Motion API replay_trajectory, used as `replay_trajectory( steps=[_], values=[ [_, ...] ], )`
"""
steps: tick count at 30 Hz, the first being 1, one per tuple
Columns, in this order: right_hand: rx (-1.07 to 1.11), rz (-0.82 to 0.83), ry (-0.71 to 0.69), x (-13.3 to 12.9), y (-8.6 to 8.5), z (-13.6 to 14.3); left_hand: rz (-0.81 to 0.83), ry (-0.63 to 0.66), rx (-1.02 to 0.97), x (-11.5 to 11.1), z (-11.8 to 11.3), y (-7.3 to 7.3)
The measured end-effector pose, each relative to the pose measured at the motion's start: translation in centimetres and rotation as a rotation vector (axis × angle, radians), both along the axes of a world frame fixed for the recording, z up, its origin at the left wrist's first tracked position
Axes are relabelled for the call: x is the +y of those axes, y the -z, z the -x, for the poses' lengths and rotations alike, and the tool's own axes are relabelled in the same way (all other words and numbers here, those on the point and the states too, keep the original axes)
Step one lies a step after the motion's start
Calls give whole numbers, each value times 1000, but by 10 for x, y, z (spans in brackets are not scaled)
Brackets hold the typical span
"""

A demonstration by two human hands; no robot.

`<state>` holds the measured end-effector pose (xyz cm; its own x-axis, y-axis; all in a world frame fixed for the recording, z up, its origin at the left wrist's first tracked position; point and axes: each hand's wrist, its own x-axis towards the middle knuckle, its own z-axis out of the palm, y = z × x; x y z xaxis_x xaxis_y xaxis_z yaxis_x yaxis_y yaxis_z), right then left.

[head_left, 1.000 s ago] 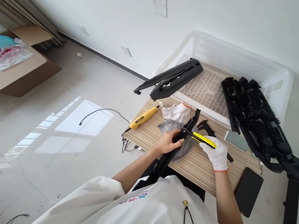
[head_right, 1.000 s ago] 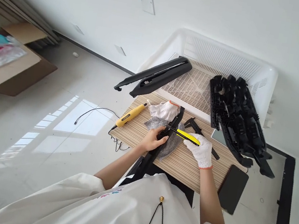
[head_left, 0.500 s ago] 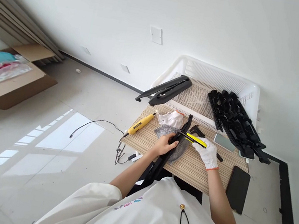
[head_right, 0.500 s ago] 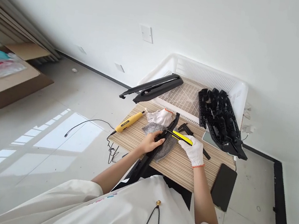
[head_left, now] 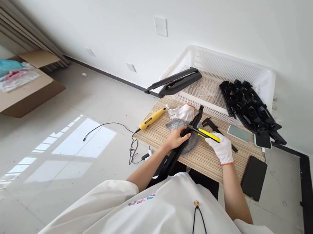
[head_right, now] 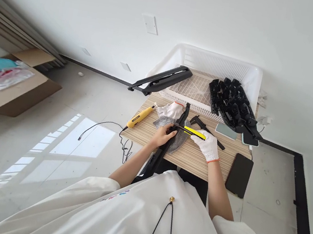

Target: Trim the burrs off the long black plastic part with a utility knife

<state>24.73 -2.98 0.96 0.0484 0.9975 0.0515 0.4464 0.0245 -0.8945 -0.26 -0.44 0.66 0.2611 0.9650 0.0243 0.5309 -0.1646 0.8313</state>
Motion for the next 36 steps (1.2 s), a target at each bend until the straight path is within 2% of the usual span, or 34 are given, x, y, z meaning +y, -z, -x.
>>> replay_trajectory(
  steps=[12,19,22,29,36],
  values=[
    [-22,13,-4,-4,-6,1,-49,29,-27,4,-1,1],
    [-94,-2,-3,-12,-9,1,-97,-13,46,-6,0,3],
    [-63,50,25,-15,-10,3,-101,2,66,-9,0,0],
    [93,304,13,-19,-16,6,-85,26,58,-6,0,-2],
    [139,295,19,-19,-13,5,-43,33,-48,-5,2,1]
  ],
)
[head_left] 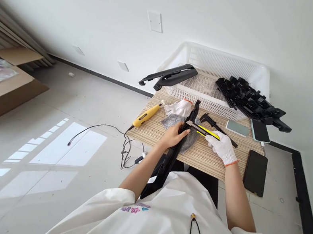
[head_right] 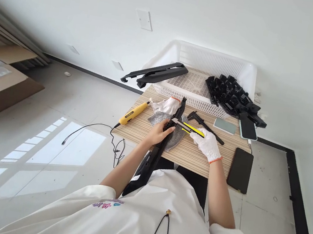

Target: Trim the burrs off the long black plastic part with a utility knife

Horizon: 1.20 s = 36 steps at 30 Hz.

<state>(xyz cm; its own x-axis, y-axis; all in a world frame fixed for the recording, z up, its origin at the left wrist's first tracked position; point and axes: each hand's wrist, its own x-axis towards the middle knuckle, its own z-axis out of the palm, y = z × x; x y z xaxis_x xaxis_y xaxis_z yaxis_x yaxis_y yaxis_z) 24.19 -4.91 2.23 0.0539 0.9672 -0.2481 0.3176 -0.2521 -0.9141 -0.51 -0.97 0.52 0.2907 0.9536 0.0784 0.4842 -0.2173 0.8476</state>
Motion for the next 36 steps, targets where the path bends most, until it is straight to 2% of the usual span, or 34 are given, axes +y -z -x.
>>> replay_trajectory(
  steps=[3,6,10,15,21,25,30,33,36],
  values=[
    [-1,-2,-15,-2,-1,1,-4,3,-12,-1,1,1],
    [-37,-78,-2,-5,-5,4,-5,19,-41,-1,2,1],
    [-89,-138,-57,-8,-7,8,-1,-4,-53,-3,4,2],
    [-174,-152,3,-7,-5,8,8,-17,2,-6,6,-1],
    [-141,-189,-13,-8,-5,10,11,-39,5,-8,4,-1],
    [-115,-203,-78,-10,-5,12,-6,-53,13,-8,4,-1],
    [-185,-243,-41,-10,-1,12,2,-65,-16,-8,3,-5],
    [-194,-282,-155,-11,1,13,-9,-77,-55,-8,5,-5],
    [-243,-362,-253,-14,1,15,83,-39,-248,-8,8,-5]
  ],
)
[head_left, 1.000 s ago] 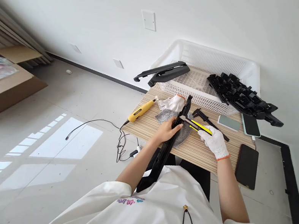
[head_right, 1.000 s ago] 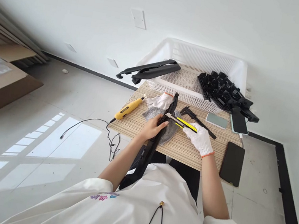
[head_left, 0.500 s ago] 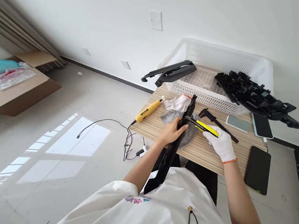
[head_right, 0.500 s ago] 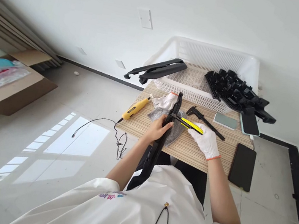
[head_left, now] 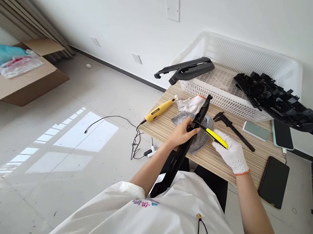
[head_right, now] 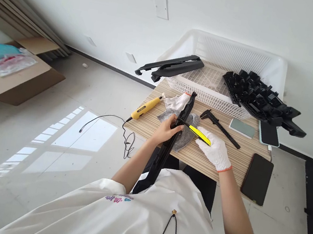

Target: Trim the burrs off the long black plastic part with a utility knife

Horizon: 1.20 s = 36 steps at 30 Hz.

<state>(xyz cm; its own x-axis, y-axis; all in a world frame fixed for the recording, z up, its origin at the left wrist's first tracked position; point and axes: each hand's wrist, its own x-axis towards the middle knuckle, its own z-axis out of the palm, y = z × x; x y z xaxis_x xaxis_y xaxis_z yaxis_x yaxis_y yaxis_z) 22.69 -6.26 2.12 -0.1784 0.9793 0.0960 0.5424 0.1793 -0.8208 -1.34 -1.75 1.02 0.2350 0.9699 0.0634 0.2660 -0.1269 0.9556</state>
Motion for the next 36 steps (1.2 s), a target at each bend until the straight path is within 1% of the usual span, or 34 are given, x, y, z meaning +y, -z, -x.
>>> replay_trajectory(
  steps=[4,5,7,9,12,14,18,24,27,32,34,36],
  values=[
    [-146,-145,11,-2,1,4,265,78,-396,-1,6,-2],
    [-168,-171,-4,-2,2,5,305,83,-451,-1,7,-2],
    [-187,-203,-45,-1,4,6,333,90,-507,0,8,-3],
    [-185,-216,-62,-1,6,8,314,96,-510,0,9,-4],
    [-166,-207,-71,0,7,11,235,75,-444,0,9,-3],
    [-148,-187,-83,0,7,13,204,62,-384,0,9,-1],
    [-45,-115,-86,0,4,14,197,46,-278,-1,9,3],
    [137,23,-21,3,0,14,179,45,-356,0,8,6],
    [147,53,-42,5,-1,16,193,31,-312,0,7,5],
    [128,34,-46,9,-1,22,188,30,-211,-1,7,5],
    [115,30,-45,10,-1,24,184,33,-226,-1,7,6],
    [105,10,-26,11,-1,26,189,39,-296,-1,7,6]
  ],
)
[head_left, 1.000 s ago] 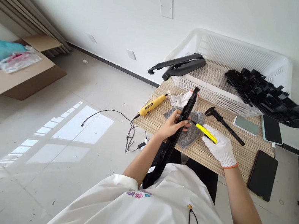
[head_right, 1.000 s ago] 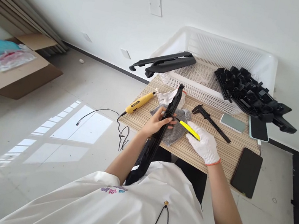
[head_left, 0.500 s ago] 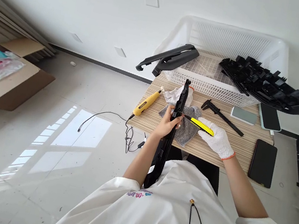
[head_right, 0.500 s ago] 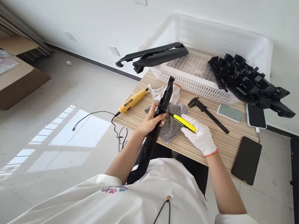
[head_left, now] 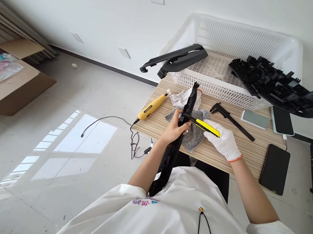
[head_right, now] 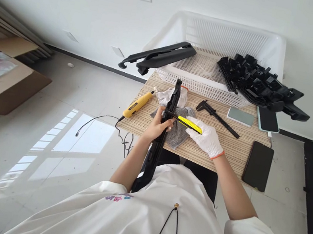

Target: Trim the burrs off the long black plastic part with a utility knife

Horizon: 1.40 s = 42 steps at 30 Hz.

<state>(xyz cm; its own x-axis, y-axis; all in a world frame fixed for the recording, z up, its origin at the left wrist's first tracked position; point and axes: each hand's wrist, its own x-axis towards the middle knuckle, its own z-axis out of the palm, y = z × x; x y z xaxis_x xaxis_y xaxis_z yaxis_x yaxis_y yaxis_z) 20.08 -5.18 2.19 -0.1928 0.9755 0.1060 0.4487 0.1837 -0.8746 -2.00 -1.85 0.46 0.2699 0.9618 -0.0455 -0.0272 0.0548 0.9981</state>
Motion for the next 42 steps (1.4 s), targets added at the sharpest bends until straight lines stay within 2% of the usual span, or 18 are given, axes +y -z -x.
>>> replay_trajectory(
  steps=[4,6,11,15,20,26,34,42],
  values=[
    [13,-52,56,1,2,1,35,17,-175,0,0,-1],
    [45,-34,43,1,2,1,48,17,-203,0,0,-1],
    [81,33,-8,2,1,0,28,28,-160,1,1,0],
    [32,-16,34,2,1,1,24,22,-193,1,0,1],
    [-46,-35,-7,-1,3,1,14,42,-133,1,2,0],
    [-124,-96,40,-1,4,2,19,4,-145,1,0,-3],
    [-97,-42,-13,-3,3,2,-2,44,-114,0,2,-1],
    [-155,-95,13,-4,3,3,0,27,-129,0,1,0]
  ],
)
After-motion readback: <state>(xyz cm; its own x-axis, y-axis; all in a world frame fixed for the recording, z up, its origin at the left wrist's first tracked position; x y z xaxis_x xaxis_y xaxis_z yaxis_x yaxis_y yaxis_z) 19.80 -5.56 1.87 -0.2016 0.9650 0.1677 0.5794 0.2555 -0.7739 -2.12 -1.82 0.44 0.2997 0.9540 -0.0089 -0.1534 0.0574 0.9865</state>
